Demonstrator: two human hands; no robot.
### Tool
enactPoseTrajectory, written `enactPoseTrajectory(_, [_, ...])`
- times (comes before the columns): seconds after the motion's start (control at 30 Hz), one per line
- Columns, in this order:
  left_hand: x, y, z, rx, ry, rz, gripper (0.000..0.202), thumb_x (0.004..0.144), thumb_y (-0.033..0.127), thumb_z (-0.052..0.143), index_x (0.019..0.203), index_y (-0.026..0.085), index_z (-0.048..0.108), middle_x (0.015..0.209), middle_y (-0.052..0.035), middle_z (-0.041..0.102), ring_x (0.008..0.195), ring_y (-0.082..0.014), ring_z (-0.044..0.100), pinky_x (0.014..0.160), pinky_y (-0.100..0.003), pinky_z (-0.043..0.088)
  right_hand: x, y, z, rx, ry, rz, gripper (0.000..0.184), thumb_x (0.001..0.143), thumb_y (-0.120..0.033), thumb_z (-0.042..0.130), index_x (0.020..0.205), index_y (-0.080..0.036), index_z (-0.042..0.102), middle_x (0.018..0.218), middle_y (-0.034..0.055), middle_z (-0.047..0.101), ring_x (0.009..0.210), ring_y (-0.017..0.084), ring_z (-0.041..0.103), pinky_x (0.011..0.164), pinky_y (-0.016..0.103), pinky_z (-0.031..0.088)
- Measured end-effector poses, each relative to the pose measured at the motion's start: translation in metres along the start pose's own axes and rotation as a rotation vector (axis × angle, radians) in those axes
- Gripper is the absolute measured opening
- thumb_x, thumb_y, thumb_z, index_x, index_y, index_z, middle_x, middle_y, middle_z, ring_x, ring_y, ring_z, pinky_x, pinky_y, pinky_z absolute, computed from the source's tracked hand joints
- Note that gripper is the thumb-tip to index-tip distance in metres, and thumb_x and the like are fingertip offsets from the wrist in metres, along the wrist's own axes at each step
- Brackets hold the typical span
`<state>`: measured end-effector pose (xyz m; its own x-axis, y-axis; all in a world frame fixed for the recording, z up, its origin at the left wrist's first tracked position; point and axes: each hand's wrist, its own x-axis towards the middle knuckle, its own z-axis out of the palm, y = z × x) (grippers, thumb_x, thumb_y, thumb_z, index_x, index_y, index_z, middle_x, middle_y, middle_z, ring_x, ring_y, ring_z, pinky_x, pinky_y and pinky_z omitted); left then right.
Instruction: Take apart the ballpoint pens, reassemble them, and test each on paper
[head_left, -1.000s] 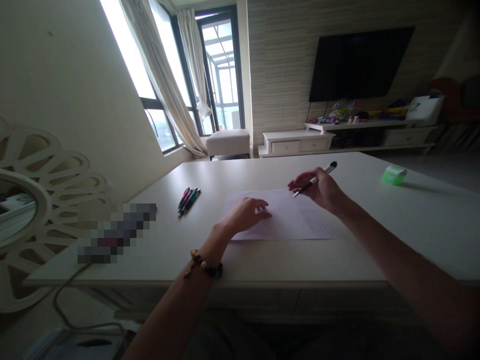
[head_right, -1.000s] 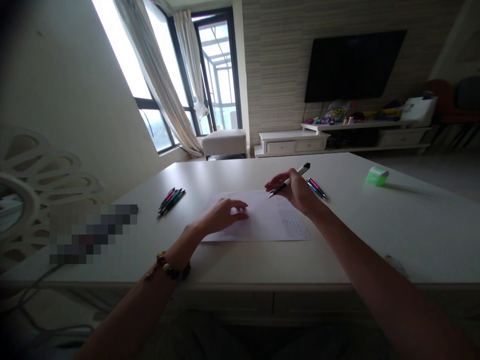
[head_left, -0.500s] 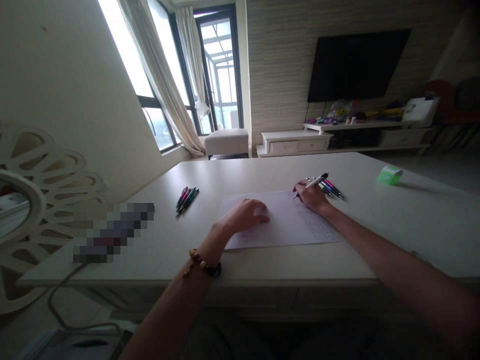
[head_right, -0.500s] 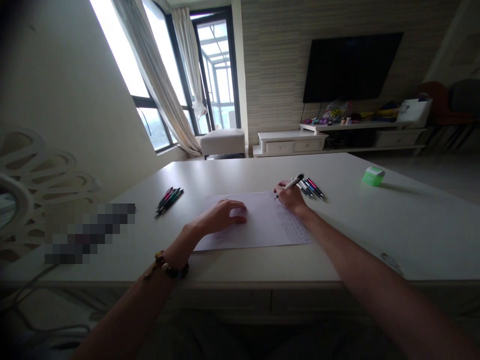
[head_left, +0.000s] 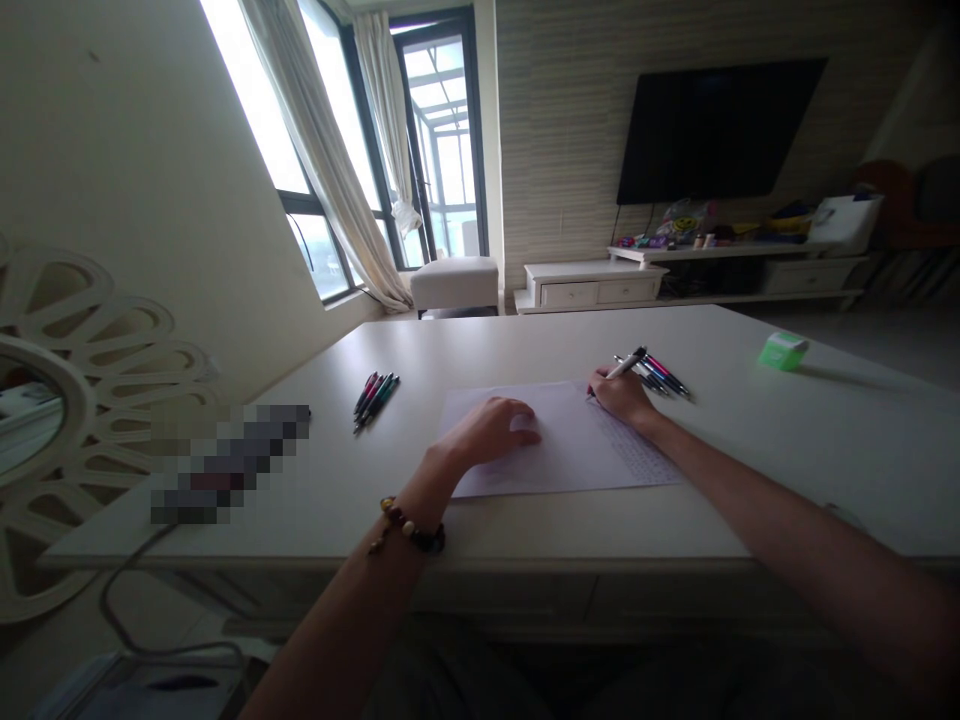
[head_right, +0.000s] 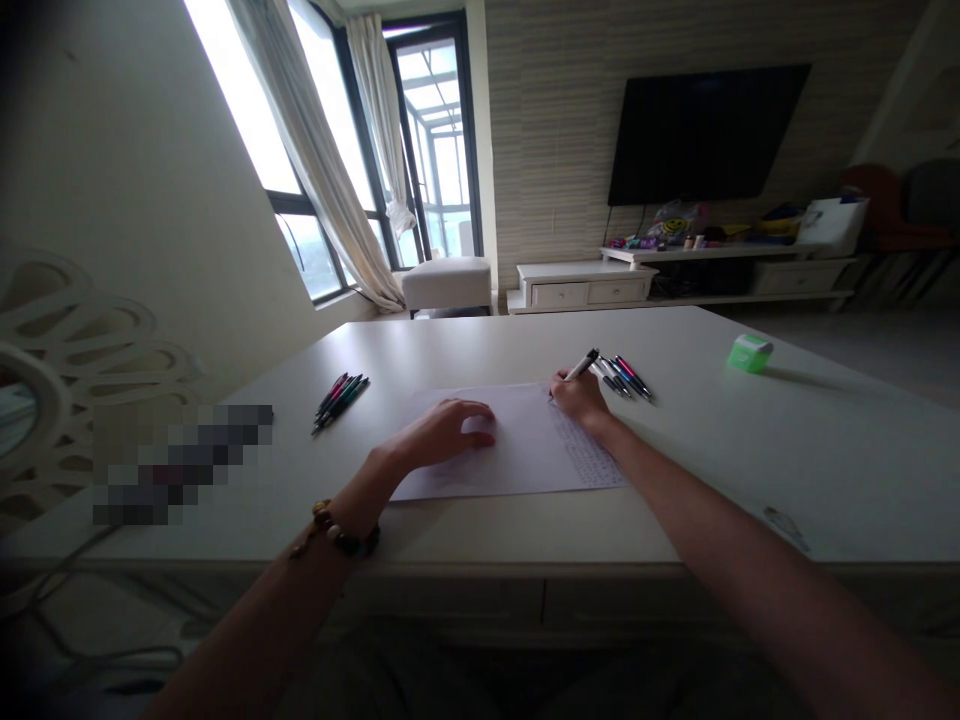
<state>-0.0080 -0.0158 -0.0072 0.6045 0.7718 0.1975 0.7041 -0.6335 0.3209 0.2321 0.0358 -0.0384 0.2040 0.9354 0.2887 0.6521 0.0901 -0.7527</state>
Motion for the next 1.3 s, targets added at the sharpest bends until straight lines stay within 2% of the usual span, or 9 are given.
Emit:
enactPoseTrajectory(0.3, [0.000,-0.002,0.001,0.005,0.000,0.004,0.035,0.080,0.044,0.058,0.104,0.021,0.065,0.107,-0.0064,0.067,0.099,-0.0227,0.060,0.088,-0.030,0.044,-0.003,-0.003,-0.003,0.038,-0.002,-0.001,0.022,0.071,-0.021,0.046,0.054,-0.016,0.059,0.045,0.0019,0.052,0.048,0.013,0.049,0.045,0.024,0.033])
enactPoseTrajectory(0.5, [-0.002,0.007,-0.003,-0.002,-0.074,0.022,0.056,0.076,0.059,0.055,0.115,0.019,0.060,0.118,-0.0092,0.061,0.112,-0.0256,0.053,0.097,-0.035,0.038,0.003,0.002,-0.007,0.368,0.016,0.077,0.020,0.069,-0.026,0.052,0.082,-0.014,0.062,0.050,-0.0013,0.053,0.043,0.011,0.048,0.038,0.020,0.034])
enactPoseTrajectory(0.57, [-0.003,0.011,-0.005,0.010,-0.132,0.007,0.070,0.070,0.066,0.056,0.124,0.020,0.054,0.129,-0.0102,0.054,0.123,-0.0291,0.044,0.103,-0.040,0.032,0.004,0.002,-0.009,0.413,0.071,0.066,0.039,0.066,-0.025,0.056,0.103,-0.012,0.058,0.052,-0.0033,0.052,0.043,0.011,0.048,0.037,0.020,0.035])
enactPoseTrajectory(0.63, [-0.004,0.013,-0.005,0.019,-0.179,-0.040,0.079,0.067,0.068,0.057,0.130,0.022,0.047,0.139,-0.0107,0.043,0.131,-0.0317,0.033,0.107,-0.045,0.025,0.003,0.001,-0.011,0.420,0.088,0.045,0.064,0.064,-0.025,0.060,0.125,-0.012,0.044,0.051,-0.0055,0.051,0.042,0.011,0.047,0.036,0.019,0.035])
enactPoseTrajectory(0.73, [-0.003,0.009,-0.002,0.012,-0.159,-0.096,0.078,0.071,0.065,0.056,0.134,0.022,0.043,0.146,-0.0114,0.034,0.135,-0.0302,0.026,0.109,-0.045,0.023,-0.003,-0.006,-0.016,0.459,0.040,0.004,0.084,0.065,-0.026,0.061,0.140,-0.015,0.024,0.054,-0.0054,0.054,0.043,0.012,0.048,0.036,0.020,0.035])
enactPoseTrajectory(0.93, [0.001,-0.006,0.004,0.028,0.015,-0.090,0.057,0.079,0.051,0.057,0.126,0.020,0.052,0.133,-0.0103,0.051,0.123,-0.0264,0.045,0.103,-0.037,0.033,-0.017,-0.028,-0.026,0.606,-0.061,-0.096,0.075,0.069,-0.031,0.060,0.138,-0.021,0.030,0.055,-0.0059,0.054,0.041,0.009,0.045,0.035,0.018,0.032])
enactPoseTrajectory(1.03, [0.000,-0.007,0.000,0.023,-0.023,-0.100,0.062,0.076,0.057,0.057,0.125,0.020,0.053,0.124,-0.0103,0.058,0.115,-0.0274,0.051,0.099,-0.037,0.037,-0.022,-0.039,-0.029,0.670,-0.036,-0.137,0.072,0.069,-0.032,0.061,0.135,-0.023,0.032,0.053,-0.0073,0.052,0.039,0.009,0.043,0.034,0.017,0.029])
enactPoseTrajectory(1.17, [-0.001,-0.004,-0.003,0.025,-0.122,-0.082,0.065,0.074,0.060,0.057,0.126,0.021,0.052,0.132,-0.0098,0.051,0.124,-0.0294,0.043,0.104,-0.041,0.031,-0.029,-0.051,-0.035,0.718,0.039,-0.194,0.068,0.070,-0.032,0.062,0.131,-0.025,0.034,0.051,-0.0083,0.049,0.038,0.008,0.042,0.035,0.018,0.032])
enactPoseTrajectory(1.3, [0.000,-0.006,0.004,0.034,-0.114,-0.125,0.059,0.079,0.055,0.053,0.128,0.022,0.050,0.139,-0.0105,0.043,0.131,-0.0294,0.034,0.106,-0.044,0.027,-0.034,-0.057,-0.039,0.751,0.043,-0.220,0.063,0.071,-0.032,0.062,0.128,-0.026,0.036,0.052,-0.0081,0.048,0.039,0.007,0.041,0.035,0.017,0.032])
